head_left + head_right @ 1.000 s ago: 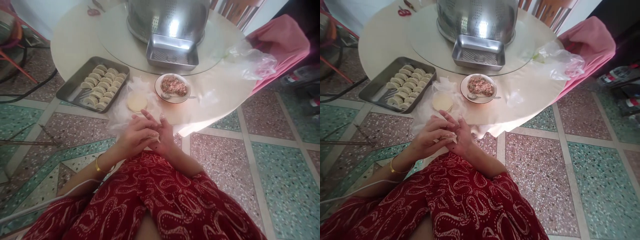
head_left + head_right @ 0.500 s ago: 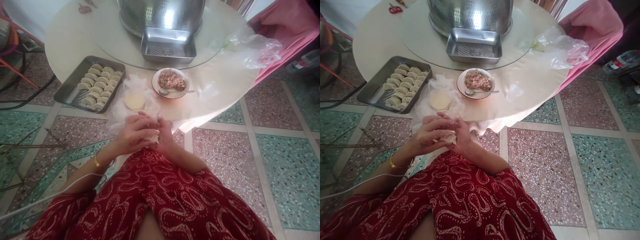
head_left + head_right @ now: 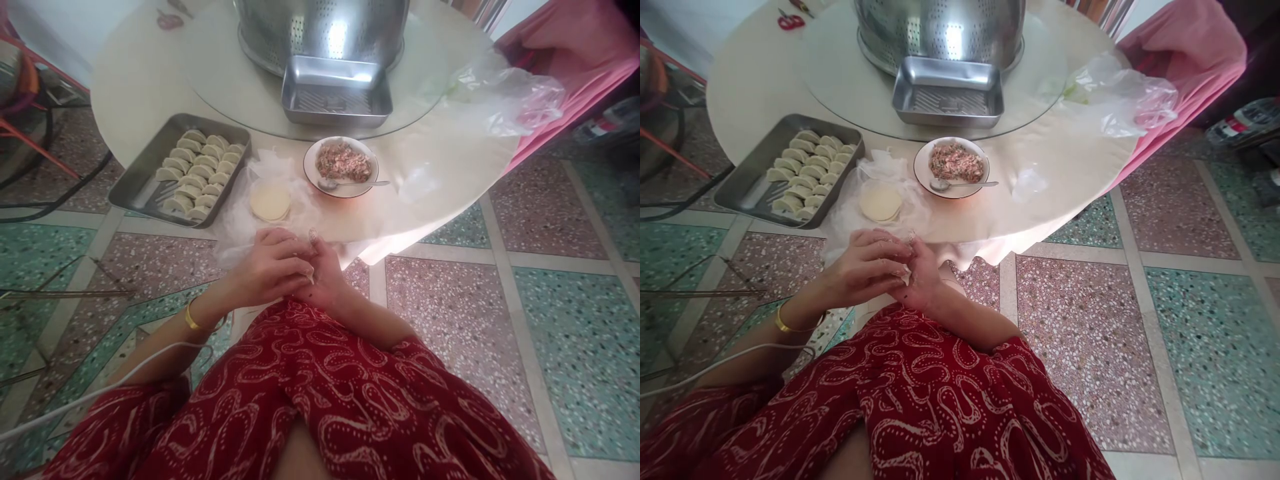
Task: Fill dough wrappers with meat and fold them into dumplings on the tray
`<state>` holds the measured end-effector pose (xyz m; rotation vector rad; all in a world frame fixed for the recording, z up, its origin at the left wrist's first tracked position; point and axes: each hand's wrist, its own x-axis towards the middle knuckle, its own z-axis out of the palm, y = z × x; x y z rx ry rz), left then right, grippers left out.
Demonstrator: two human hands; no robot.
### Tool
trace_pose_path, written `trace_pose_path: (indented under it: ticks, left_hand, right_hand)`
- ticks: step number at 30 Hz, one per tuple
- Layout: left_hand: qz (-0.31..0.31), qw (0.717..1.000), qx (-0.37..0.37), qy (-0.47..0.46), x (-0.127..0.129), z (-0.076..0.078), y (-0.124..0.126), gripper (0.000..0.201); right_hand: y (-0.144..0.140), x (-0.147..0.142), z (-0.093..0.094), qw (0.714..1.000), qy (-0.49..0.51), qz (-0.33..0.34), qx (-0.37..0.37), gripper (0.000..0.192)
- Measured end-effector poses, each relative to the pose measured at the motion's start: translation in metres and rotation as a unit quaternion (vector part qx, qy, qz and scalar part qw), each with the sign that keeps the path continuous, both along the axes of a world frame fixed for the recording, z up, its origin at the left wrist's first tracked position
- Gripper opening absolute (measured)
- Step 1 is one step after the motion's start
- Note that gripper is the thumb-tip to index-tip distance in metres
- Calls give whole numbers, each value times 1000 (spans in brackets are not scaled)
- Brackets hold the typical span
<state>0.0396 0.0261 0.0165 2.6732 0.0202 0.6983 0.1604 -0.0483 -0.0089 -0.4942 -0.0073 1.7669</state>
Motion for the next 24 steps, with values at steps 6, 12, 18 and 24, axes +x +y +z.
trace_pose_path:
  ticks: [6,12,18,24]
  left_hand:
    - [3,1000,-3,22,1,-7,4,12]
    - [-8,1000,-15,18,2,-9,3,13]
    - [-23,998,15,61,8,-8,0,19]
    - [33,999,6,-36,1,-8,-1,19]
  right_hand:
    - [0,-1,-2,997,68,7,-35,38]
    - [0,0,-3,998,51,18,-31,37]
    - [-1,1,-2,998,57,28,-8,41]
    - [-3,2,-1,995,95,-19,-1,49]
